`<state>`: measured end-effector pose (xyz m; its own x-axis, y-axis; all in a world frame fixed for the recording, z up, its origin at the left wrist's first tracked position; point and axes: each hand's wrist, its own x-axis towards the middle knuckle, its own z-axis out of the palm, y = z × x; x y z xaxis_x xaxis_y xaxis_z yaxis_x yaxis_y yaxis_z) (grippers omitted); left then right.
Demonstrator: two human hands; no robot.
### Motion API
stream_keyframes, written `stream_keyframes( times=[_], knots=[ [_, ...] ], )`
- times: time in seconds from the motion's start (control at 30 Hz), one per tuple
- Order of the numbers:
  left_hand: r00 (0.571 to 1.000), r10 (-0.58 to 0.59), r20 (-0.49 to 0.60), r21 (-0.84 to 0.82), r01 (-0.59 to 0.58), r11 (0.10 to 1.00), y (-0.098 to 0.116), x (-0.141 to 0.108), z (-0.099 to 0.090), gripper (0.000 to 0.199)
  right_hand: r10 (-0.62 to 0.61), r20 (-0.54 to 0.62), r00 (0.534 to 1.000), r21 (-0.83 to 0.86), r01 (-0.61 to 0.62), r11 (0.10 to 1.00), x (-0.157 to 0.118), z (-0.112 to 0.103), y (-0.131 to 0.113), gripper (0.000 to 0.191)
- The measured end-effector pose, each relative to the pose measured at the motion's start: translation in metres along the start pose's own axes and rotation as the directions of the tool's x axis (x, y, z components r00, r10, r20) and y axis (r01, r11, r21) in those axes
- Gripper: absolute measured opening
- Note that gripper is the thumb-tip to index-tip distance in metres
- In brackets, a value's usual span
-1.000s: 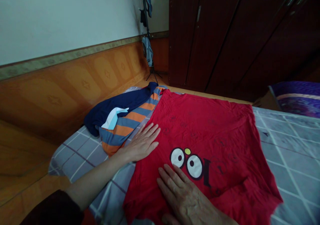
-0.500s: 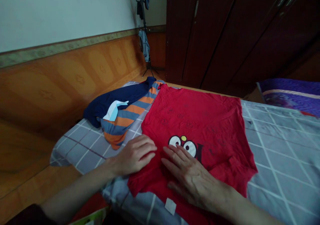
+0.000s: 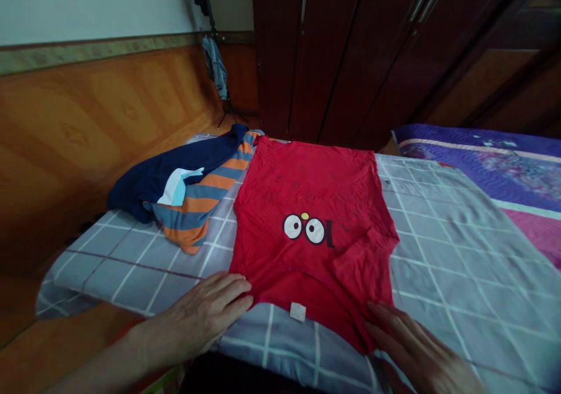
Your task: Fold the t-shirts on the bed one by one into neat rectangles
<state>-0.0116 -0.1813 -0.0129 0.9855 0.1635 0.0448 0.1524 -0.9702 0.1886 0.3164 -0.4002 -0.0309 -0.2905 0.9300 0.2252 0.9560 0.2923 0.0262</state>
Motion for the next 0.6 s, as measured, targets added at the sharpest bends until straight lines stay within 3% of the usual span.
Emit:
stream_keyframes(
  times=[0.1, 0.2, 0.33, 0.5, 0.6],
  knots=[
    [0.994, 0.068, -0.086, 0.043, -0.064, 0.997, -0.003, 0.004, 0.005, 0.03, 0.086, -0.026, 0.996, -0.031, -0.087, 0.996, 0.002, 0.005, -0.014, 0.039],
    [0.961, 0.108, -0.253, 0.023, -0.106, 0.994, -0.01, 0.01, 0.011, 0.023, 0.138, -0.163, 0.977, -0.038, -0.146, 0.989, 0.007, 0.018, -0.021, 0.031],
    [0.918, 0.046, -0.394, -0.134, -0.108, 0.985, -0.019, 0.012, 0.003, 0.025, 0.166, -0.26, 0.951, 0.022, -0.166, 0.986, 0.017, 0.015, -0.018, 0.023],
    [0.927, 0.056, -0.37, -0.191, -0.135, 0.972, -0.012, 0.0, -0.019, 0.024, 0.164, -0.289, 0.943, 0.062, -0.152, 0.986, 0.018, -0.023, -0.017, 0.019],
    [0.964, 0.063, -0.258, -0.233, -0.125, 0.964, 0.004, -0.009, -0.013, 0.025, 0.14, -0.173, 0.975, 0.111, -0.122, 0.986, 0.01, -0.031, -0.025, 0.017]
  ],
)
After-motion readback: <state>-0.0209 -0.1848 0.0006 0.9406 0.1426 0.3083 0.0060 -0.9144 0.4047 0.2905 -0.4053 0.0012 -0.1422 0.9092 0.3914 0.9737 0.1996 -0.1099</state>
